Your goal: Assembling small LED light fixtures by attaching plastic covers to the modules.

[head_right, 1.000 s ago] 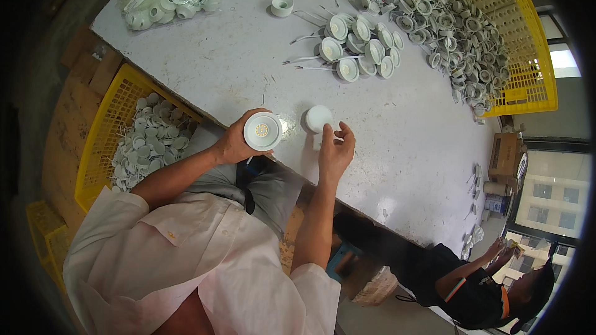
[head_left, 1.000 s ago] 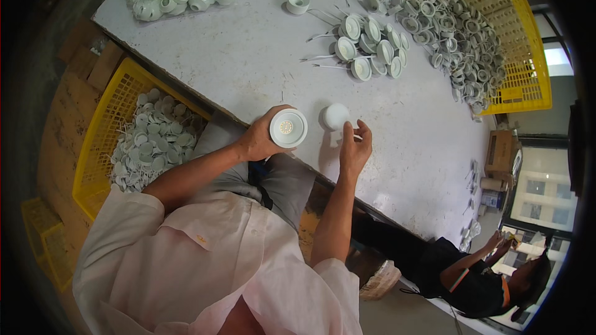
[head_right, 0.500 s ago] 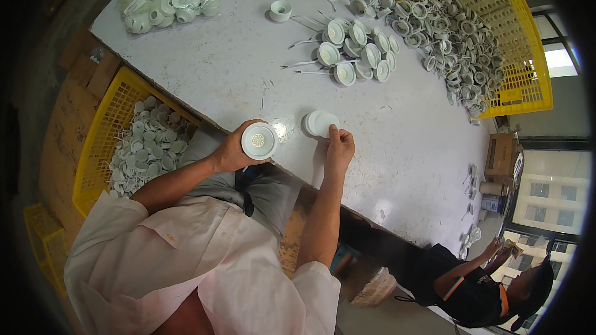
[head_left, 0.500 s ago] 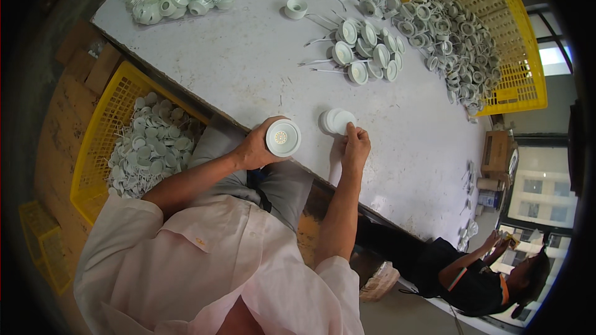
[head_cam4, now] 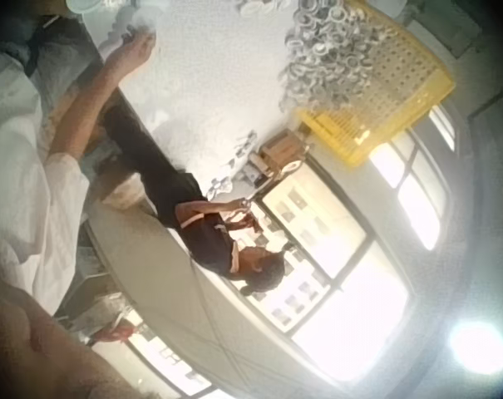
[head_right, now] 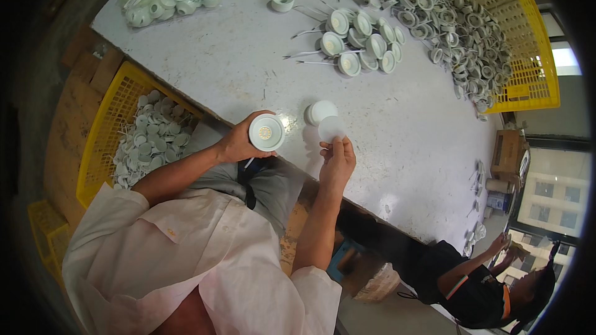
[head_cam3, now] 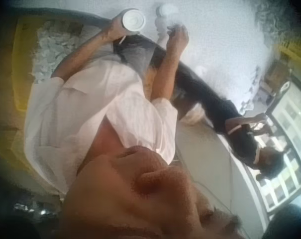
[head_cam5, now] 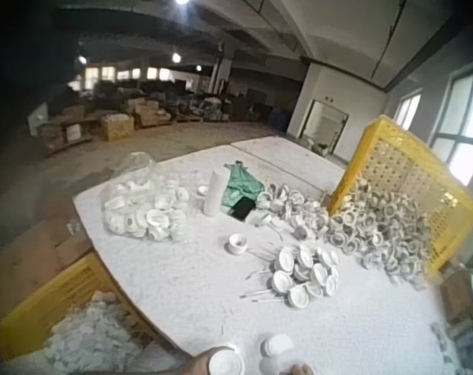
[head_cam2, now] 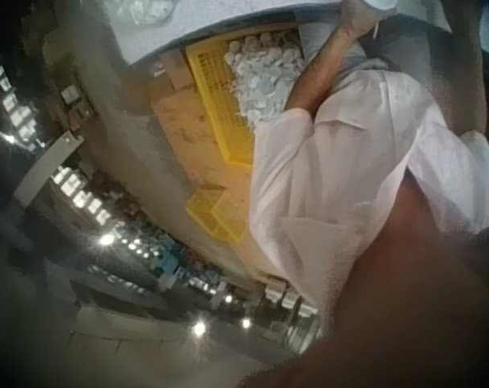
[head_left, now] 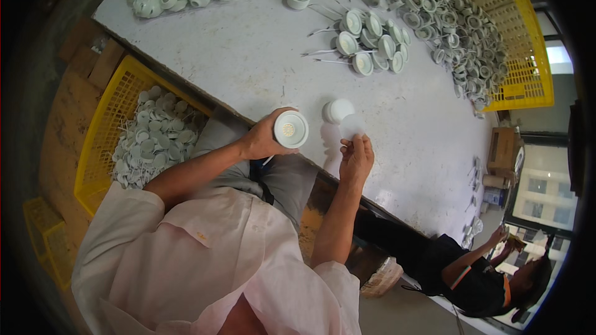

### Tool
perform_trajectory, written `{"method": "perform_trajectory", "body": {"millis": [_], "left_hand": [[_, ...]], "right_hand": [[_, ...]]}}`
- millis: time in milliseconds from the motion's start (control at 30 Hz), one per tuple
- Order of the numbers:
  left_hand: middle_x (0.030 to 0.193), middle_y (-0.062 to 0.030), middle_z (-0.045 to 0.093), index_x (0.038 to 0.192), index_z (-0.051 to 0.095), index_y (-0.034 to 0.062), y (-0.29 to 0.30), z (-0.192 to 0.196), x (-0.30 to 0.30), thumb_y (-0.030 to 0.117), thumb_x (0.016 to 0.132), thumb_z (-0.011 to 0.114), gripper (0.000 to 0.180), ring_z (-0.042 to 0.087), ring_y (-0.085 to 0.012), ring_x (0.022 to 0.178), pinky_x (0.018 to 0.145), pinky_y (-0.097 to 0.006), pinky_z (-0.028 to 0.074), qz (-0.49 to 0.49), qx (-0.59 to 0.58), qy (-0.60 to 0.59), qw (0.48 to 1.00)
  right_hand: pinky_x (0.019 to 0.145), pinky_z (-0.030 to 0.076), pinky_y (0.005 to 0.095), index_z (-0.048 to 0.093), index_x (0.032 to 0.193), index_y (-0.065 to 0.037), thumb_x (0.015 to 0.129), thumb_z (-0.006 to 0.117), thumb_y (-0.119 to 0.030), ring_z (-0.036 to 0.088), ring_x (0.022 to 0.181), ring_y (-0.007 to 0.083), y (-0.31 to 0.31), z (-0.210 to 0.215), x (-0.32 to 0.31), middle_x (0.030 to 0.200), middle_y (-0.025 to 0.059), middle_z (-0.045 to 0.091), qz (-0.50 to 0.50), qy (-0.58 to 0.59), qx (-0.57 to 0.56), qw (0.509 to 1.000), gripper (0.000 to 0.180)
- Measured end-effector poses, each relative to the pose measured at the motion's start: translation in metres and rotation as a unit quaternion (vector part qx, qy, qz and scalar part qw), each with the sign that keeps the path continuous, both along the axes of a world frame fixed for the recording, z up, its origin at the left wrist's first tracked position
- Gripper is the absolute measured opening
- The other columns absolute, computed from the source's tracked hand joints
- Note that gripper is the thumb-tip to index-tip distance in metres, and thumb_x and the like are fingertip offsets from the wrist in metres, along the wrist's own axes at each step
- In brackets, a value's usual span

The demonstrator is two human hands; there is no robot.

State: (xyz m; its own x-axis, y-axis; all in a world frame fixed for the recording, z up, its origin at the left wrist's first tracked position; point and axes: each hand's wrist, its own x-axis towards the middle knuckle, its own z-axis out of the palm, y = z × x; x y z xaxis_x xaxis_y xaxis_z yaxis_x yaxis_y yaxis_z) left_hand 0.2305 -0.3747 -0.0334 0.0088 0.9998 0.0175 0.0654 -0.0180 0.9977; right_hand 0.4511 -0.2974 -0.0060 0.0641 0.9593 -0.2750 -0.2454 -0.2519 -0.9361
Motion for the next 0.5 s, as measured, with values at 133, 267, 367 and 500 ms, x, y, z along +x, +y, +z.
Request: {"method": "perform_trajectory", "body": {"millis": [133,267,367,500], "left_hand": [[0.122,-0.0083,0.054,0.137,0.034,0.0070,0.005,0.003,0.002,0.001,0.068,0.079,0.082,0.053,-0.0173,0.114,0.097,-0.033,0.045,-0.041,-0.026,-0.075,0.996],[0.122,-0.0095,0.053,0.140,0.029,0.0068,0.007,0.006,0.004,-0.001,0.068,0.078,0.088,0.055,-0.0189,0.112,0.093,-0.032,0.049,-0.090,-0.062,-0.202,0.973],[0.121,-0.0094,0.052,0.140,0.028,0.0060,0.009,-0.002,0.005,0.005,0.070,0.078,0.086,0.056,-0.0182,0.108,0.087,-0.030,0.051,-0.097,-0.014,-0.191,0.977],[0.115,-0.0084,0.053,0.139,0.029,0.0044,0.006,0.011,0.004,0.021,0.079,0.073,0.076,0.056,-0.0132,0.096,0.076,-0.026,0.052,-0.113,-0.076,-0.254,0.958]], "right_hand": [[0.063,0.050,0.0270,0.064,0.104,0.000,0.089,0.054,-0.003,0.062,0.070,0.0169,-0.030,0.019,-0.018,0.088,0.0098,0.066,0.001,-0.242,0.118,0.963,0.018],[0.068,0.052,0.0328,0.066,0.104,-0.001,0.073,0.062,0.006,0.063,0.081,0.0282,-0.045,0.018,-0.026,0.099,0.0135,0.066,0.091,-0.472,0.459,0.747,0.032],[0.071,0.053,0.0346,0.066,0.103,0.000,0.069,0.064,0.004,0.062,0.083,0.0296,-0.050,0.016,-0.035,0.104,0.0132,0.065,0.120,-0.509,0.526,0.670,0.034],[0.076,0.052,0.0363,0.065,0.105,0.001,0.068,0.063,0.002,0.061,0.088,0.0312,-0.055,0.010,-0.038,0.109,0.0148,0.063,0.142,-0.505,0.531,0.666,0.037]]}}
